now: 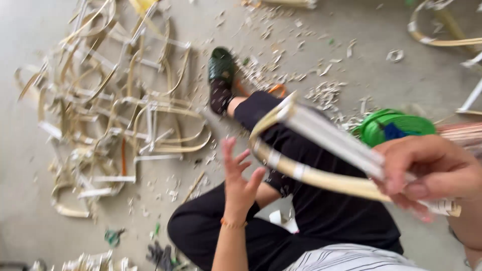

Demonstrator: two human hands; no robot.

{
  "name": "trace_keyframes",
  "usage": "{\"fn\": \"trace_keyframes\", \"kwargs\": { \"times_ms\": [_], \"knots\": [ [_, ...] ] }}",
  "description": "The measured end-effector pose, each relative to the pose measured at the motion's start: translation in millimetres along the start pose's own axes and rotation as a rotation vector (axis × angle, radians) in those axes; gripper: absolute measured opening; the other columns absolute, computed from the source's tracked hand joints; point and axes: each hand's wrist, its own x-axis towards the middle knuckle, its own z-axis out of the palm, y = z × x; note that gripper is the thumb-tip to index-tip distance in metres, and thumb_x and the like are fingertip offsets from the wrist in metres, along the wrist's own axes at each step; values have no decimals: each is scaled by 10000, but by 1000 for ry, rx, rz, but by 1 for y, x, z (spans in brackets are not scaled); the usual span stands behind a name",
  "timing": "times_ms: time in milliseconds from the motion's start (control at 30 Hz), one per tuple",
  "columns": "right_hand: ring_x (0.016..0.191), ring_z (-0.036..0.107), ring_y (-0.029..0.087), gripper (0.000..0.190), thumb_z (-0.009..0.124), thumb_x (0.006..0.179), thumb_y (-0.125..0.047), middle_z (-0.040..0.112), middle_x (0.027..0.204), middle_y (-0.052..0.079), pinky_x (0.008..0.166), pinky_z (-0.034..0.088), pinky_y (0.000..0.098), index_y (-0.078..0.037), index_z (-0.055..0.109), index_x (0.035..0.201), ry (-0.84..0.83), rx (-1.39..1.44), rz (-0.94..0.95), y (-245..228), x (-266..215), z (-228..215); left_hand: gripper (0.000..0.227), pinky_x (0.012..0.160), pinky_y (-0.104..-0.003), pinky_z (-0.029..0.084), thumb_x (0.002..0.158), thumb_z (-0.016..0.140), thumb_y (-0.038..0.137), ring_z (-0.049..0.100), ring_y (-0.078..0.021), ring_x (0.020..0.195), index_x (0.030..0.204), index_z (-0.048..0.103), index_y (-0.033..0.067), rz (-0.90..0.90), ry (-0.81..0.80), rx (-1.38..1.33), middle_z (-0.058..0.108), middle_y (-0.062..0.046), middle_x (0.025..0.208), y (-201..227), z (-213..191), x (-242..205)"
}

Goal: Manually assemble and secure bamboo or wooden strips into structural components for furniture manufacturing.

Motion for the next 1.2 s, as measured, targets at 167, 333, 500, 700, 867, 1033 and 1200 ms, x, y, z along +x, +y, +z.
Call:
{"fn": "trace_keyframes", "kwargs": {
  "times_ms": [167,333,500,700,867,1033,1200],
  "knots": [
    [755,687,286,453,627,973,-148,630,1029,304,650,591,389,90,516,1342,-11,330,334,21,45,64,431,838,-315,623,1123,478,186,777,-231,947,1518,485,15,-255,-51,-259,745,-144,1141,-35,-12,-40],
    [940,634,188,660,624,997,-286,623,1294,190,820,551,319,31,422,1539,-104,-203,182,81,26,86,462,735,-334,642,1116,409,220,757,-250,901,1526,427,8,-350,114,-584,710,-156,1107,-40,-28,-71],
    [808,598,117,681,725,932,-119,677,1286,143,735,539,266,39,474,1545,-261,-370,292,117,-6,111,474,712,-340,654,1119,395,229,756,-266,903,1542,396,16,-378,124,-720,702,-169,1112,-47,-28,-93],
    [960,667,137,357,703,911,-4,675,1106,125,822,551,292,41,625,1256,-108,-386,317,120,-10,118,493,718,-331,638,1115,421,240,751,-250,918,1557,381,27,-396,86,-768,705,-164,1121,-35,-32,-108],
    [993,650,129,249,588,1033,-68,669,1179,74,873,542,270,23,591,1264,241,-791,226,110,0,85,461,912,-329,619,1076,632,136,725,-217,1029,1503,501,23,-23,90,-368,700,-120,1106,27,-44,-139],
    [1037,693,156,276,588,1029,-87,706,1163,111,919,570,288,4,582,1289,253,-709,201,107,-5,84,520,884,-316,590,973,742,59,717,-214,969,1460,560,66,312,65,94,716,-77,1082,64,-41,-146],
    [993,704,164,279,590,1037,-144,715,1118,127,850,594,307,-29,571,1292,322,-640,230,119,-12,74,586,850,-306,583,920,771,48,722,-221,929,1465,562,94,354,35,209,731,-61,1065,77,-41,-149]
  ]
}}
